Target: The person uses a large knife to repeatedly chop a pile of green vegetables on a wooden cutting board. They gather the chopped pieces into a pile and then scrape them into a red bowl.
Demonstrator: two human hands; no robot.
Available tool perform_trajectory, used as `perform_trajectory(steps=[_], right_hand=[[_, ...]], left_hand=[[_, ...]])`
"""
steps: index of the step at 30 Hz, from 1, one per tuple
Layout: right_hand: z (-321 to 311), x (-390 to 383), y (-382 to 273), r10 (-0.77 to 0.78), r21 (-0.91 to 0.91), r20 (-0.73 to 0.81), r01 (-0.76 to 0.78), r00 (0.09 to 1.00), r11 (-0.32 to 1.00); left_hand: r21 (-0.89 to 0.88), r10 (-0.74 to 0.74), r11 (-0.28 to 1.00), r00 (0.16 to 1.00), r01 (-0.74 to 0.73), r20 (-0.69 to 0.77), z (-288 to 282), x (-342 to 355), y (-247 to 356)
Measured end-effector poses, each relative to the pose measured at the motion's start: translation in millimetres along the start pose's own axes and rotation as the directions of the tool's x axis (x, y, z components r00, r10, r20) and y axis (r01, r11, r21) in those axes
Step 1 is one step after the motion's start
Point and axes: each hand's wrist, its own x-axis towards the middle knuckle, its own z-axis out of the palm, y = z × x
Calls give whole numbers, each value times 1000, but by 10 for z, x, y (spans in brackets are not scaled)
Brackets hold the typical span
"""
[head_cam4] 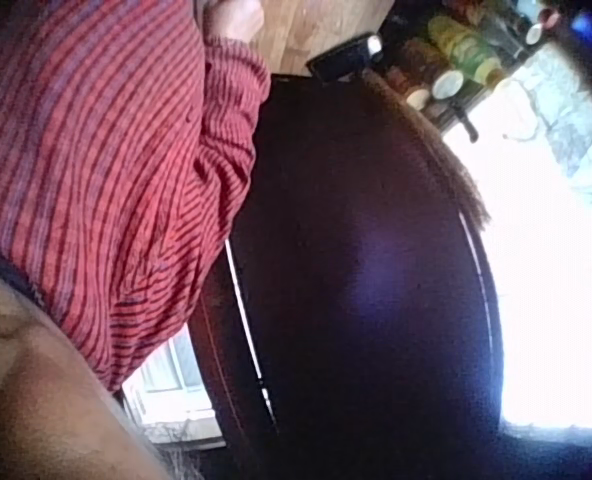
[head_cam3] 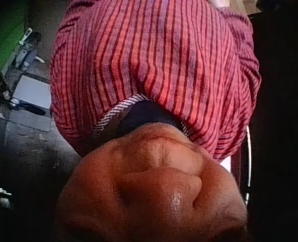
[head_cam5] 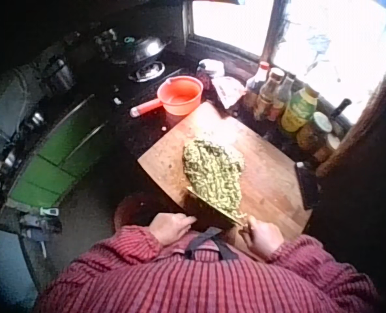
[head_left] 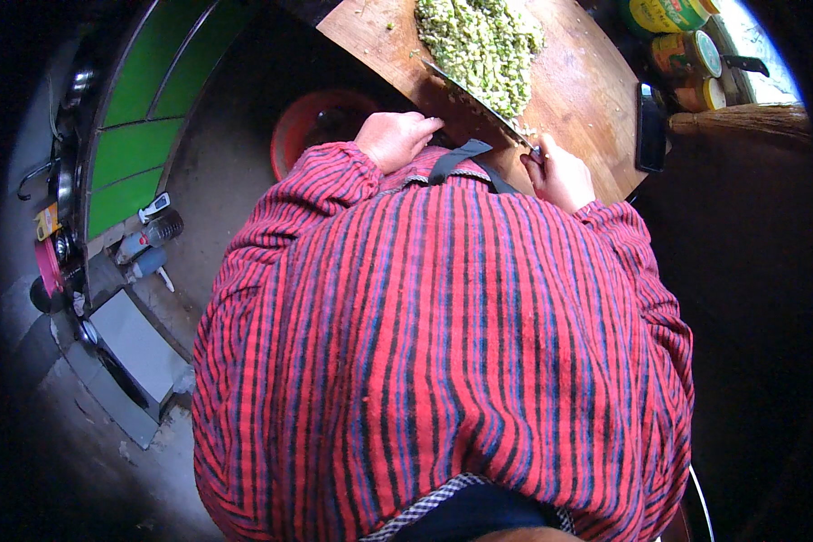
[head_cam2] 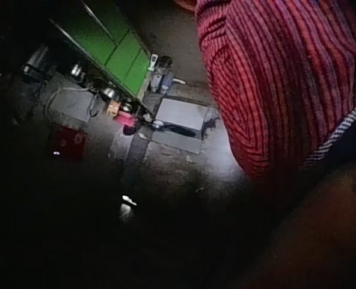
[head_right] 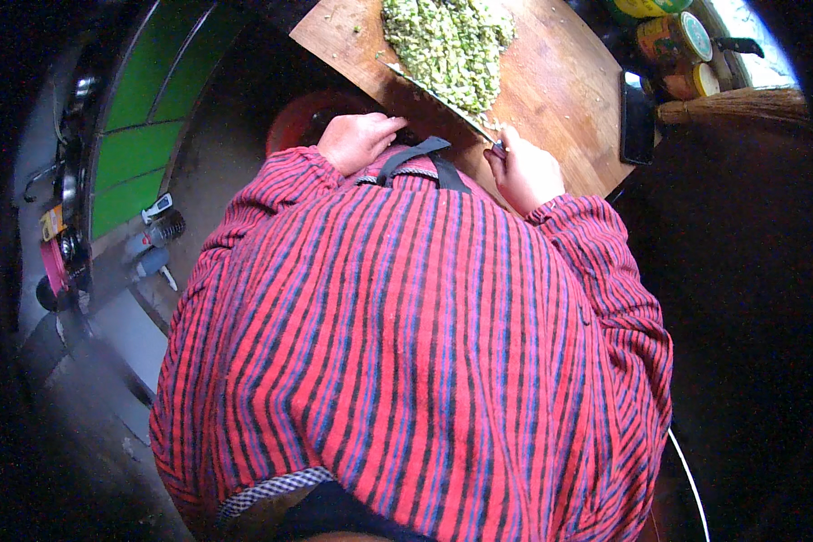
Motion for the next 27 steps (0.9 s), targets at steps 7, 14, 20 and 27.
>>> perform_trajectory(steps=[7,14,20,27], right_hand=[[29,-3,10,-34,0,5,34,999,999],[24,22,22,-37,3,13,37,999,999],[-11,7,3,-49,29,15,49,999,998],[5,-9,10,-42,50,54,39,998,998]], left_hand=[[31,-25,999,997,28,-73,-10,-8,-30],[-2,-50,999,996,50,-69,-49,-39,-29],[-32,-84,996,994,82,-69,-56,-56,-39],[-53,-103,994,991,99,-81,-22,-58,-69]])
